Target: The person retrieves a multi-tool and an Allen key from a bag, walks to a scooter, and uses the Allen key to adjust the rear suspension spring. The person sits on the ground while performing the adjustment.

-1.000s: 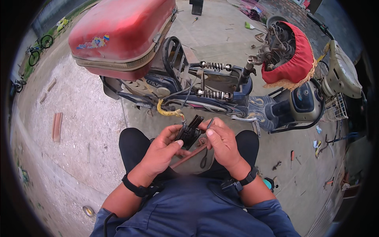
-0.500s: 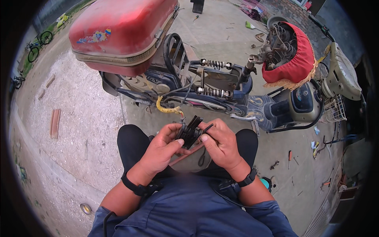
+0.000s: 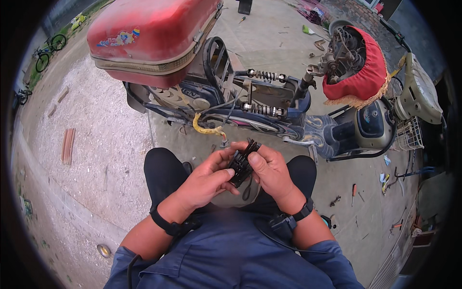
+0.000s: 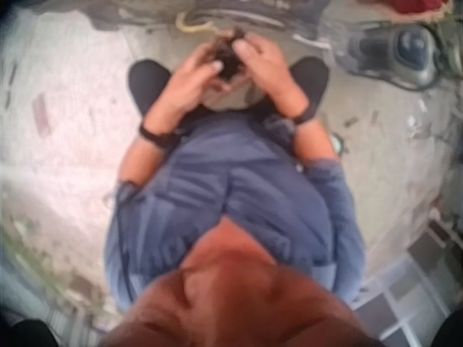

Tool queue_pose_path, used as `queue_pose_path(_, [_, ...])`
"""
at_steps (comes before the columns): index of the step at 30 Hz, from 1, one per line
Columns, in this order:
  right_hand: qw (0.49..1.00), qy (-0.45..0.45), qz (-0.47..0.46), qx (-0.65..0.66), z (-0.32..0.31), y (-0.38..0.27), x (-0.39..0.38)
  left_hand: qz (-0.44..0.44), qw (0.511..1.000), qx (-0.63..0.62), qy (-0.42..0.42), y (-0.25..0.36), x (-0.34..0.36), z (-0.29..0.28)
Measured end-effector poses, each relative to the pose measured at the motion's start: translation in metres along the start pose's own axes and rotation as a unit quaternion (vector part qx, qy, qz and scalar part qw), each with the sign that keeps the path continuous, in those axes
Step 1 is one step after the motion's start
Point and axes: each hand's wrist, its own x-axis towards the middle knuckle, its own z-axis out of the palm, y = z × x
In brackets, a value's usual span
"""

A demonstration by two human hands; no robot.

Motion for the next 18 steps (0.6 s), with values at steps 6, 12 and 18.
queue_pose_path(6, [0.995, -0.002, -0.070, -0.067, -0.005, 0.020, 0.006, -0.022, 1.000, 0.007, 0.005, 0.003, 0.002, -0.001])
queue_pose_path(12, [0.972, -0.018, -0.150, -0.181, -0.004, 0.017, 0.013, -0.033, 0.998, 0.018, 0.041, 0.004, 0.007, 0.001])
queue_pose_path(18, [0.947, -0.015, -0.194, -0.255, -0.003, 0.018, 0.013, -0.043, 0.998, 0.000, 0.056, 0.001, 0.010, -0.001])
